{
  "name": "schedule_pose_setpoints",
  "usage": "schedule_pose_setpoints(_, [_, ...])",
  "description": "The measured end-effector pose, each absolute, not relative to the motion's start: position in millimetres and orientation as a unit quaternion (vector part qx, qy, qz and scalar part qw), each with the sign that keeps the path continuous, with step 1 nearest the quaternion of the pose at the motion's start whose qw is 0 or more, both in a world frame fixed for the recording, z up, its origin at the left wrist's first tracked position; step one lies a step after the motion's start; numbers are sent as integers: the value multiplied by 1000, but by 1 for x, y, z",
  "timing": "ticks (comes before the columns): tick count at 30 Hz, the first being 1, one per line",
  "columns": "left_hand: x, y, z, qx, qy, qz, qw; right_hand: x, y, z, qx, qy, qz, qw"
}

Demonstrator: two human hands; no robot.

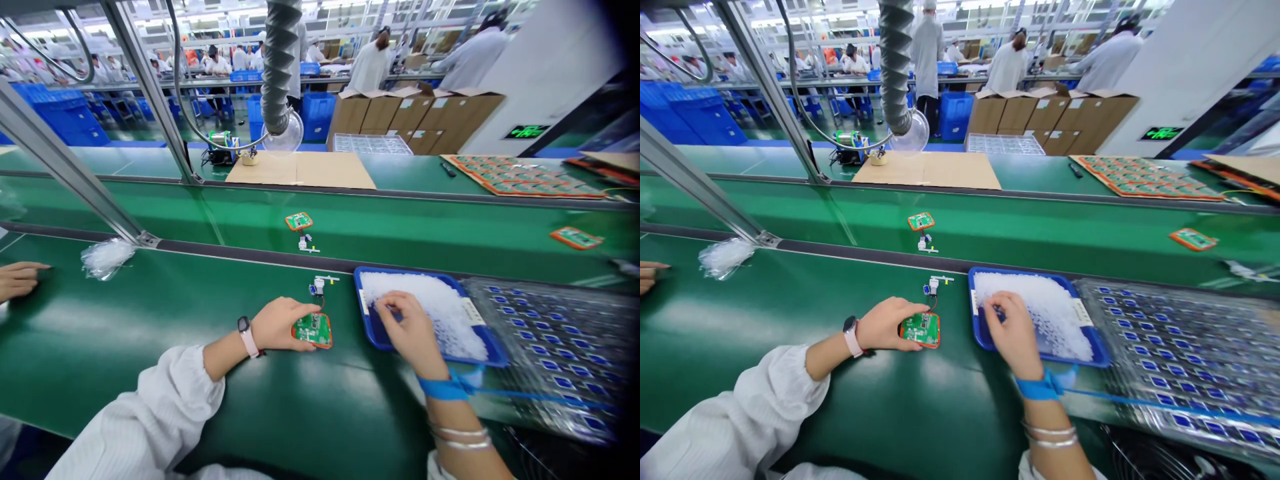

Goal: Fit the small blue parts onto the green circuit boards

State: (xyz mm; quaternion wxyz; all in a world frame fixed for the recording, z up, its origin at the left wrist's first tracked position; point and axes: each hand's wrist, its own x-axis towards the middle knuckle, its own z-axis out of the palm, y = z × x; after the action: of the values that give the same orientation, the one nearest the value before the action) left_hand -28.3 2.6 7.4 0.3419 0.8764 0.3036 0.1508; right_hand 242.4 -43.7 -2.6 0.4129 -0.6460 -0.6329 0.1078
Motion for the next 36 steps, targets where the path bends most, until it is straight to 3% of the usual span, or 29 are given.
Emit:
schedule_pose_setpoints(3, [-27, 41, 23, 731, 349, 230, 539, 277, -39, -17, -691, -615, 53, 376])
schedule_pose_setpoints(5, [-28, 80, 33, 616, 372, 333, 609, 287, -37, -25, -697, -622, 50, 354])
schedule_pose_setpoints(7, [-33, 122, 39, 557, 403, 453, 567, 289, -36, -30, -691, -633, 46, 345])
schedule_pose_setpoints(10, [-52, 175, 33, 547, 494, 557, 383, 287, -35, -32, -680, -645, 38, 346])
schedule_pose_setpoints(15, [-87, 212, 8, 646, 643, 393, 122, 287, -34, -33, -679, -648, 38, 344])
schedule_pose_setpoints(22, [-29, 210, 3, 719, 634, 282, 23, 284, -35, -32, -680, -647, 46, 342])
schedule_pose_setpoints(27, [25, 226, 1, 688, 705, 168, 33, 284, -36, -32, -674, -656, 57, 335])
schedule_pose_setpoints(36, [13, 258, 10, 710, 675, 163, 119, 286, -40, -22, -690, -623, 49, 364])
